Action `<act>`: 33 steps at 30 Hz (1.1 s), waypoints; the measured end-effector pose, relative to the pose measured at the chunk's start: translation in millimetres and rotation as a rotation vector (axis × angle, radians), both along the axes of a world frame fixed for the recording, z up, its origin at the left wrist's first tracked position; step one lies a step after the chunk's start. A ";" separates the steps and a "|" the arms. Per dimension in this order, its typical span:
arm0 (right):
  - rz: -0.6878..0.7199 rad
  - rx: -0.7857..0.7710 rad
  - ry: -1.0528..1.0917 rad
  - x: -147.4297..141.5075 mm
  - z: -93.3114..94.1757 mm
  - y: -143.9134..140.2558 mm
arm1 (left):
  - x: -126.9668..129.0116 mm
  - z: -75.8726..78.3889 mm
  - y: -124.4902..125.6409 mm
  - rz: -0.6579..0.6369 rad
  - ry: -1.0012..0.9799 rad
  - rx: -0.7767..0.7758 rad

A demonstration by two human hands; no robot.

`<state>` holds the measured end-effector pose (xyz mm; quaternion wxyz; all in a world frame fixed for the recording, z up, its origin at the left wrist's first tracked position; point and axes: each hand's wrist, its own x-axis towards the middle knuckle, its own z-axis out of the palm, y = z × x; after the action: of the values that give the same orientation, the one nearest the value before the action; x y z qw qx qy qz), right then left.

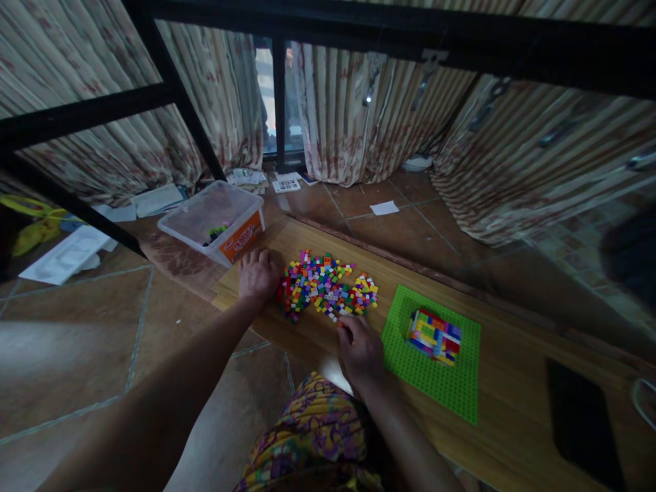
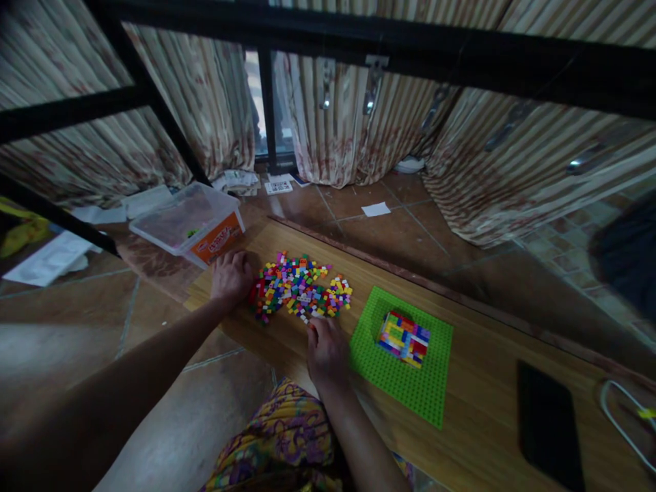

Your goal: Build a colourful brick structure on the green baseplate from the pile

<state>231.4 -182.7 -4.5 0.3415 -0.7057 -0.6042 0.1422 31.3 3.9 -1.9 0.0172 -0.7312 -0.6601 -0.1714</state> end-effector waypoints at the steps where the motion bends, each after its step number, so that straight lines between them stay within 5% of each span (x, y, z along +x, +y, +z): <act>1: 0.001 -0.004 0.018 -0.2 1.4 -0.7 | -0.2 0.2 0.4 -0.002 0.001 -0.004; 11: -0.063 0.004 0.251 12.8 32.1 -56.8 | -2.0 4.0 3.5 -0.042 -0.001 -0.007; 18: -0.385 0.085 0.254 76.4 33.8 -108.6 | 0.5 9.3 4.6 -0.012 0.060 -0.071; 24: -0.525 0.170 0.136 126.7 29.8 -100.1 | -2.5 4.9 8.7 -0.039 0.091 -0.043; 33: -0.454 0.192 -0.049 132.4 21.0 -84.9 | 0.9 9.2 6.3 -0.019 0.102 -0.068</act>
<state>363.8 -267.6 16.5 0.4156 -0.7909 -0.4490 -0.0133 32.1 10.2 7.3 0.0245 -0.7453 -0.6568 -0.1117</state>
